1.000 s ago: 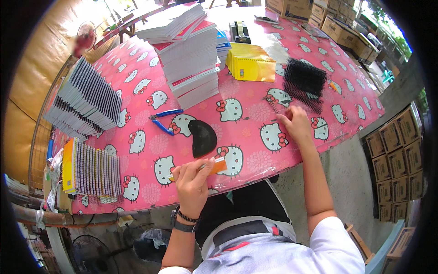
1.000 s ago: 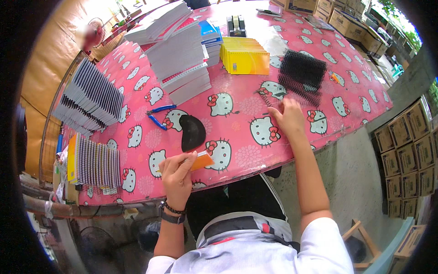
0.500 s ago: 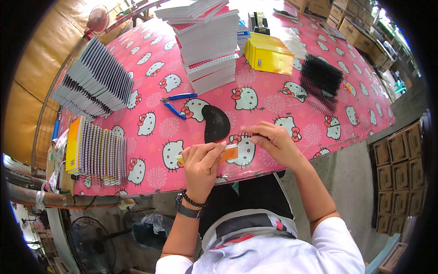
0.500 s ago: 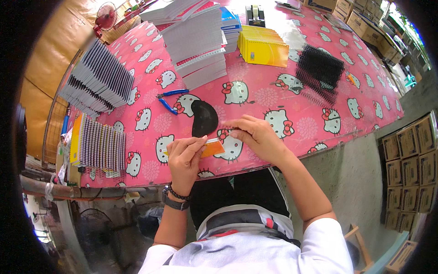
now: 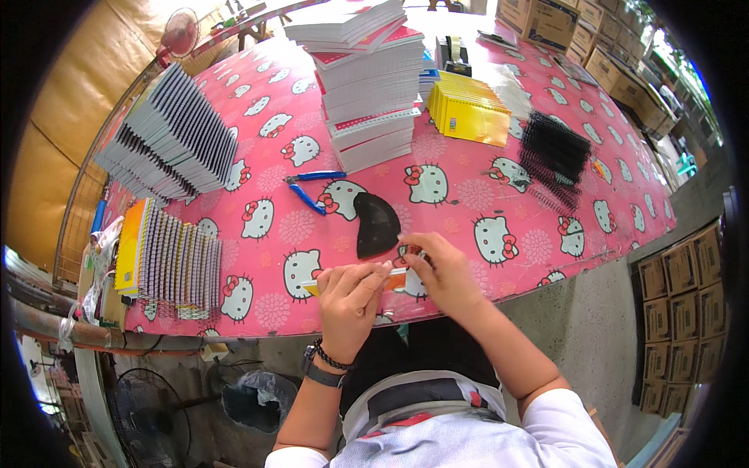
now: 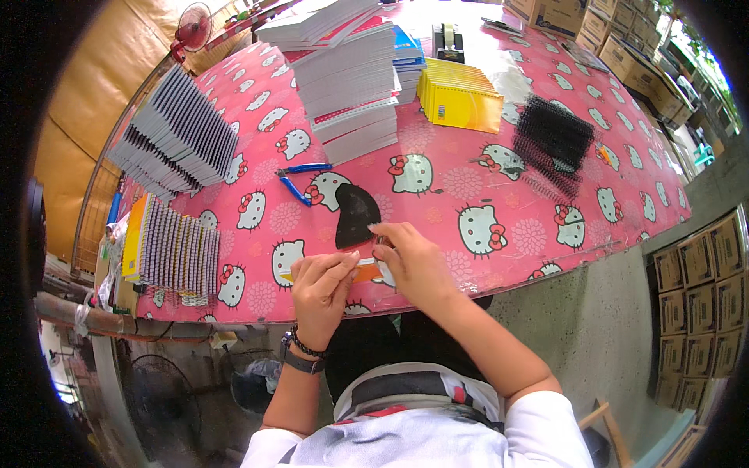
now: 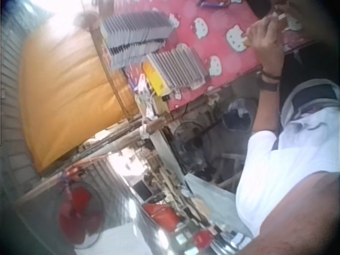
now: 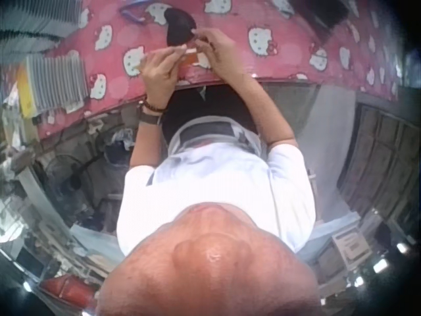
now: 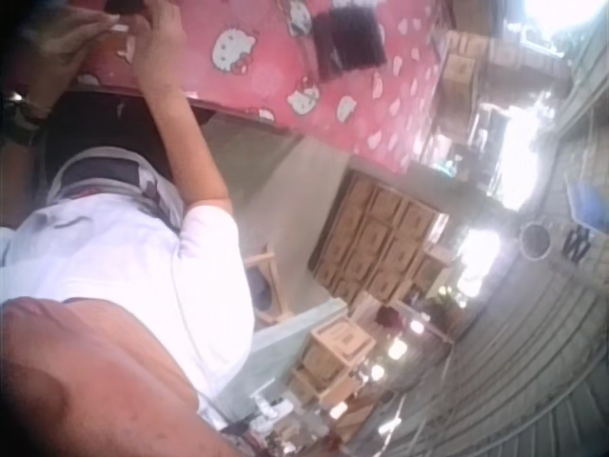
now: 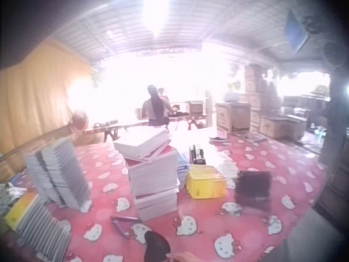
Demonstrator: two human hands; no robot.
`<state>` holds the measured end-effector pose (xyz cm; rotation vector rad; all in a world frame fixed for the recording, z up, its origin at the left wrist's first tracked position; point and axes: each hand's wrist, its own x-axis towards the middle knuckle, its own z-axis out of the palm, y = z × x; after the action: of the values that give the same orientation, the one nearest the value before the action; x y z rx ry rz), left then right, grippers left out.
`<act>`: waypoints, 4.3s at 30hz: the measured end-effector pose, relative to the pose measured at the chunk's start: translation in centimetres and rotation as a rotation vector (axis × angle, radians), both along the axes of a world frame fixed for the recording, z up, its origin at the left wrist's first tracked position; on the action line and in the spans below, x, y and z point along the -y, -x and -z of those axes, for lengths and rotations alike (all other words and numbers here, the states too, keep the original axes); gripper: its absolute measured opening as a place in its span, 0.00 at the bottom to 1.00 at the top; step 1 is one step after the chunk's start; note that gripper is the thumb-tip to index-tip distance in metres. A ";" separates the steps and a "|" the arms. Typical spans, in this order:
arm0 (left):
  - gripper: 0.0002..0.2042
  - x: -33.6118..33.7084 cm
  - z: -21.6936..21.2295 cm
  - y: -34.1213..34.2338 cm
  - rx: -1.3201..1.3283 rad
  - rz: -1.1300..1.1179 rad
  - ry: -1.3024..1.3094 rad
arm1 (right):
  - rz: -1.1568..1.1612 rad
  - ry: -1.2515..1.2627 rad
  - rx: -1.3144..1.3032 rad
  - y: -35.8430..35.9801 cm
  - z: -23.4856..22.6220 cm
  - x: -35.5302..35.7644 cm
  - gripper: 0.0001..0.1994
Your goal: The person repeatedly picks up a yellow notebook and a black spiral binding, inserts the binding into the notebook, and places the assembled notebook on a stack. The person continues this process throughout the clip.
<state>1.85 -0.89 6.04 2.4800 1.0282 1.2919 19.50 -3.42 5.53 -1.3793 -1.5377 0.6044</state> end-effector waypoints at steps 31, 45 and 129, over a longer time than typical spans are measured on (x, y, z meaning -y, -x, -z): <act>0.07 -0.4 -0.3 -0.2 0.041 0.036 0.048 | -0.407 0.081 0.132 -3.6 -2.1 -0.1 0.12; 0.08 1.0 -1.0 -0.5 -0.108 0.033 0.158 | -0.589 0.332 -0.024 -4.1 -3.6 -3.6 0.22; 0.14 -1.2 5.9 -0.9 0.549 0.410 0.813 | -0.432 0.305 -0.458 -6.9 0.3 -0.9 0.22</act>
<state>2.72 0.26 0.16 1.4999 0.6599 1.0351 26.37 -2.54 5.26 -1.0192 -1.4002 1.3675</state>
